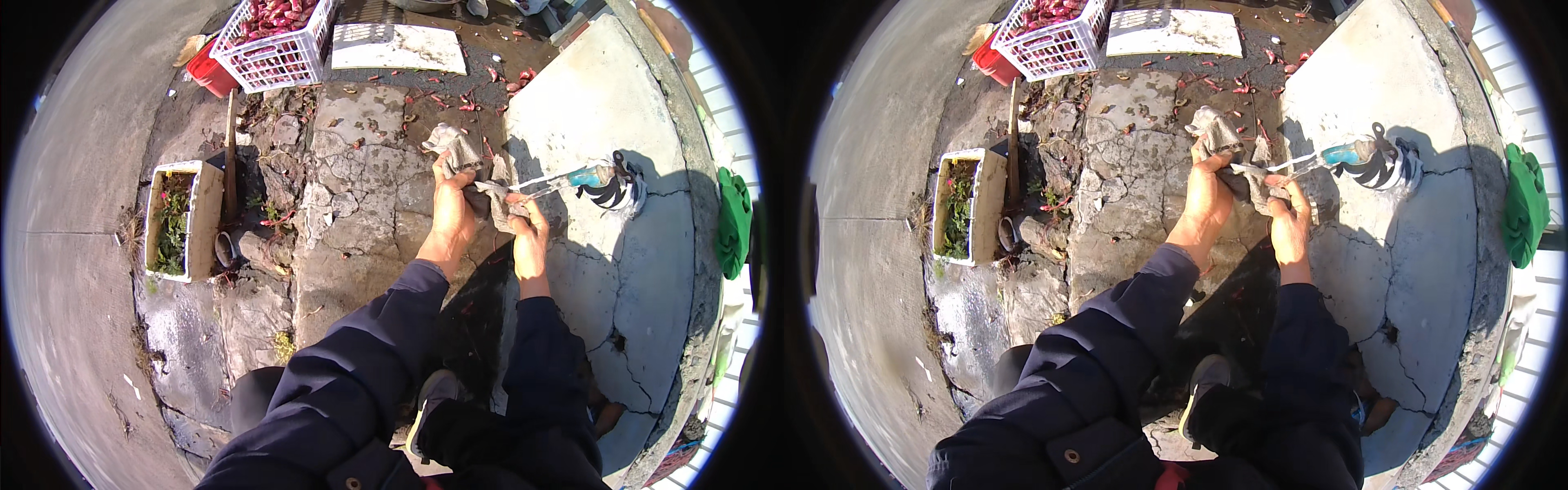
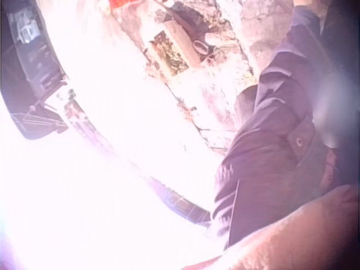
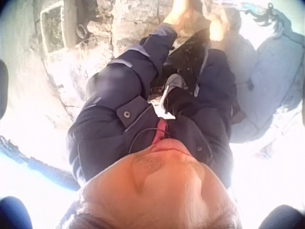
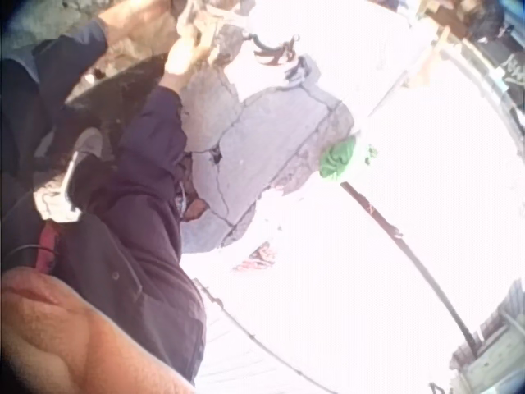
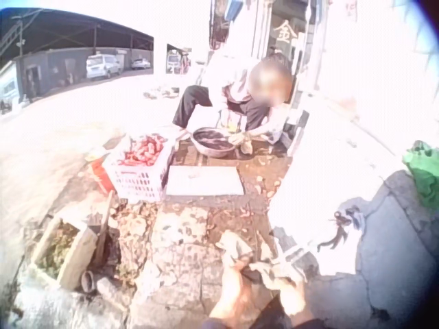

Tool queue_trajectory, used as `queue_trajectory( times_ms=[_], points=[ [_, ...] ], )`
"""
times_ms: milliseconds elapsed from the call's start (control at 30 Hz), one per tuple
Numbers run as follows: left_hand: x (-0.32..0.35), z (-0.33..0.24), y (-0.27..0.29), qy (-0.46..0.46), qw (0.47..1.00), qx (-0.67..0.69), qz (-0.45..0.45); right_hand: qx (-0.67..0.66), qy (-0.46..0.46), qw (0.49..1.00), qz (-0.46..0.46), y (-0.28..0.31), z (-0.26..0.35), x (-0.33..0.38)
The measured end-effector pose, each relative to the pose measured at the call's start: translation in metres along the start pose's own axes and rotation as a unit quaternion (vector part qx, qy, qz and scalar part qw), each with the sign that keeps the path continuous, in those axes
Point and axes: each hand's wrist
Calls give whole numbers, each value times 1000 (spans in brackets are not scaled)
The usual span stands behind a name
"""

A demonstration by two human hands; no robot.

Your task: The person repeatedly scrubs and rinses a gray cloth and a green cloth under a small outdoor tap. They alternate between the two cloths, wringing and rubbing them by hand while water runs over them.

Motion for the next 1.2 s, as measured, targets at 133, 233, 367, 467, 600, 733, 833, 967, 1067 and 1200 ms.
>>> queue_trajectory(
  times_ms=[133, 233, 367, 467, 600, 733, 833, 967, 1067, 1200],
  points=[
    [9, 4, -6, -2, 995, 52, 86, -77, -61, 995, 6, 5, 3, 4],
    [12, 10, -7, 45, 995, 42, 76, -45, -139, 989, -29, 4, 7, 8],
    [13, 12, -6, 63, 989, 61, 116, -67, -267, 961, 30, 8, 2, 13],
    [15, 12, -7, 88, 984, 103, 114, -157, -325, 932, 27, 14, -11, 16],
    [20, 15, -10, 119, 978, 138, 100, -360, -302, 881, 62, 15, -29, 20],
    [20, 17, -8, 108, 987, 91, 71, -298, -230, 926, 20, 10, -29, 18],
    [14, 17, -1, 86, 995, -28, 52, -312, -225, 918, -91, 13, -14, 9],
    [2, 16, 18, 85, 991, -90, 57, -299, -223, 913, -168, 16, 13, 3],
    [0, 20, 35, 111, 987, -107, 48, -245, -223, 929, -164, 13, 27, 6],
    [13, 27, 44, 95, 958, -263, -66, -235, -168, 946, -147, 12, 31, -1]
  ],
)
Point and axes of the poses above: each hand's wrist, its own x-axis away from the middle knuckle, its own y-axis out of the back of the hand, z = x × y, and after that the axes turned 11 degrees about -z, right-handed
